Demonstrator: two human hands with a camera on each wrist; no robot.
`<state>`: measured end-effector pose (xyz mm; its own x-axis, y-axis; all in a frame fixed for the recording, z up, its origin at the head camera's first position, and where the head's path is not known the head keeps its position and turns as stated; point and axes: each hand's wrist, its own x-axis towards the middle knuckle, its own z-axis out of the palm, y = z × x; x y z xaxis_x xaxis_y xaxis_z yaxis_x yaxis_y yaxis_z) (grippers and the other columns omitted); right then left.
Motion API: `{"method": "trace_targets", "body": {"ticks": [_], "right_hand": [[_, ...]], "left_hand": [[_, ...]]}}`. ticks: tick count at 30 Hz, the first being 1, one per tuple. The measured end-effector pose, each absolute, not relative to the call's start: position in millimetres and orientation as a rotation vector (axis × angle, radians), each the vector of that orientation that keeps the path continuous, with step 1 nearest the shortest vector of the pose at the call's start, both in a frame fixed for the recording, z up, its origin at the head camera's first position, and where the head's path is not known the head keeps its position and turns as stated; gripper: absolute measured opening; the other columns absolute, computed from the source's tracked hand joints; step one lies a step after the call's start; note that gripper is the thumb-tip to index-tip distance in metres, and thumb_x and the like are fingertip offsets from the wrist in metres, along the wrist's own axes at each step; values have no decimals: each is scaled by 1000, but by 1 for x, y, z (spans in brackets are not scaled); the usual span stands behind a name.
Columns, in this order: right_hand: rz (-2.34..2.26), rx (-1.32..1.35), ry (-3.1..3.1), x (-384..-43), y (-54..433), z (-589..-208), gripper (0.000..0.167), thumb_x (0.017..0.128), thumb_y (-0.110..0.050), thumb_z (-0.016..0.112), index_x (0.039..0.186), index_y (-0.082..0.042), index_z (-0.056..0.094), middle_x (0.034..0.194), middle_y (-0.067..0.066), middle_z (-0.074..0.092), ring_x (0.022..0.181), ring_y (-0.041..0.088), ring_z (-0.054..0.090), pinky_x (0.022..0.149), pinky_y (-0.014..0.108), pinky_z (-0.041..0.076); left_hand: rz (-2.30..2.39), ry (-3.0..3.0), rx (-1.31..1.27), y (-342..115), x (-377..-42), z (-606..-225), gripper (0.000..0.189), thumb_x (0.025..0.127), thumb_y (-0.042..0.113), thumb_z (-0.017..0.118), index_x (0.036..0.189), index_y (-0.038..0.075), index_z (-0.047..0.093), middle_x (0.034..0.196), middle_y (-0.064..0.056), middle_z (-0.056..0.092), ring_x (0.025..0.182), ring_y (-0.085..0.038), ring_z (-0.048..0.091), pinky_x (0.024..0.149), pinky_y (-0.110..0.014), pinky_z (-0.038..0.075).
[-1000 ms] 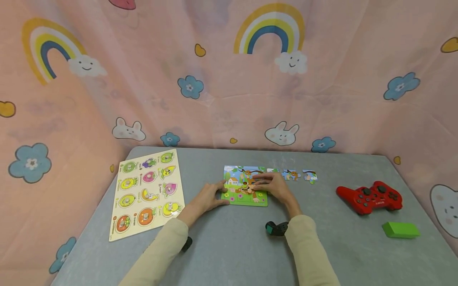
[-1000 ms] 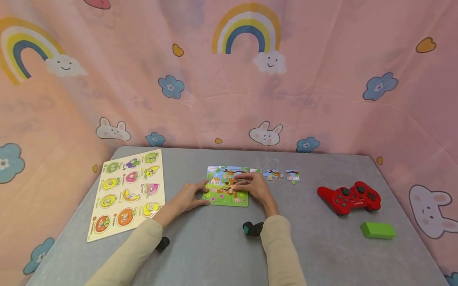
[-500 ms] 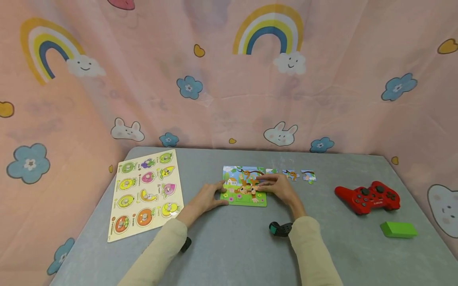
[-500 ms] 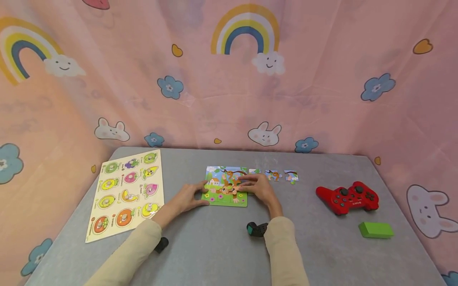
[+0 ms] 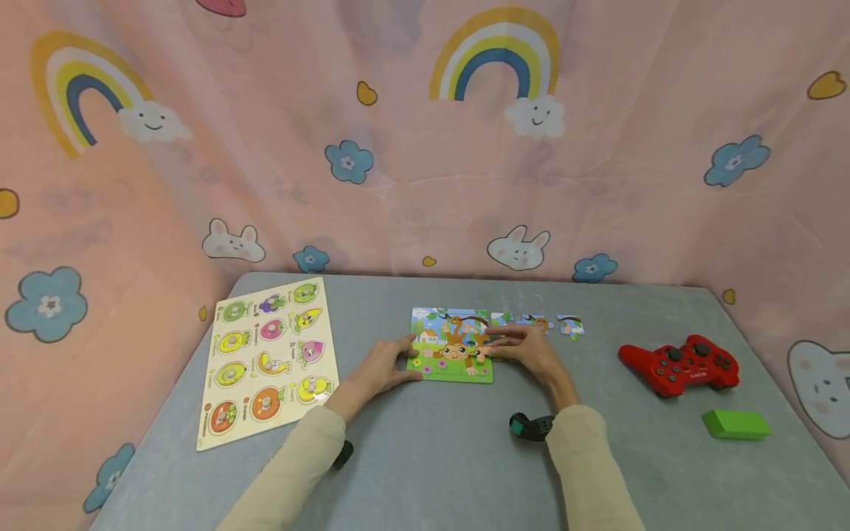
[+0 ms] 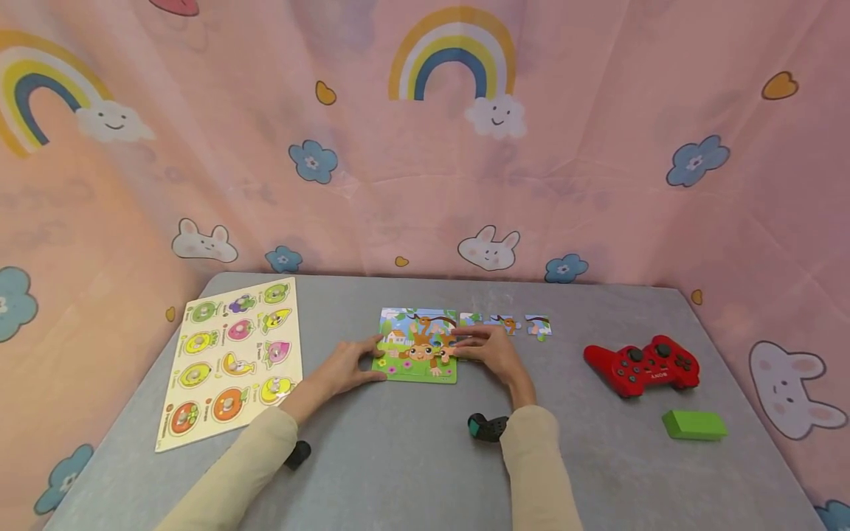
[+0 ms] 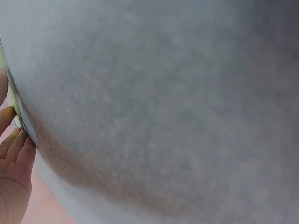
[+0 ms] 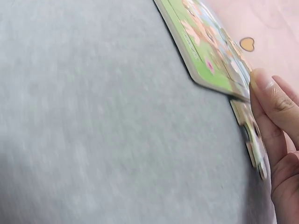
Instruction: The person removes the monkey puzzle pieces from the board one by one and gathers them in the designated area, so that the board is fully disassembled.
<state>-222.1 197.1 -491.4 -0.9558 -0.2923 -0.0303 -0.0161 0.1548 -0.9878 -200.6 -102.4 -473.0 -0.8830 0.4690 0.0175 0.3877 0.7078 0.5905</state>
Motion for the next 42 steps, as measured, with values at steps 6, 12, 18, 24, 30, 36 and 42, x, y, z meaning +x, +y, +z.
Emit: {"method": "trace_targets", "body": {"ticks": [6,12,18,24,30,36,42], "right_hand": [[-1925,-337,2212,-220,208,-492,43,81,2,73,121,12,60,118,30,61,87,10,69,72,26,56],[-1929,-319,2236,-219,221,-494,43,81,2,73,121,11,60,118,28,62,87,10,69,75,27,56],[-1897,-284,2262,-216,234,-494,46,80,-2,75,123,9,60,123,26,60,90,8,69,78,25,55],[-1881,-255,2274,-212,251,-493,48,81,-2,74,125,11,57,125,26,59,90,8,68,79,23,54],[-1858,-183,2292,-209,268,-494,49,81,-3,74,125,11,57,119,11,66,90,7,68,80,22,54],[-1890,-191,2256,-205,281,-495,52,83,-3,73,128,14,53,113,-2,69,90,6,68,80,21,53],[-1863,-150,2275,-202,290,-493,53,83,-4,74,128,14,52,114,2,69,90,5,68,81,19,53]], "left_hand": [[913,2793,711,-103,-202,-475,37,79,23,79,107,1,67,139,-19,50,125,-34,50,103,-42,41],[952,2800,725,-105,-202,-477,38,79,21,80,107,-2,67,138,-20,51,125,-37,49,103,-44,40],[961,2827,806,-106,-199,-474,39,80,24,79,105,-4,68,135,-22,53,122,-39,51,101,-45,42],[965,2799,722,-105,-201,-476,38,79,19,80,107,-3,67,138,-20,50,126,-37,48,104,-45,40],[919,2808,684,-104,-202,-475,39,79,23,80,108,1,67,140,-15,50,127,-34,48,105,-42,39],[919,2802,678,-103,-201,-474,39,79,23,80,108,1,67,140,-14,50,128,-34,47,105,-42,39],[921,2800,687,-102,-201,-475,39,79,23,80,109,1,67,140,-16,50,128,-34,47,105,-42,39]]}}
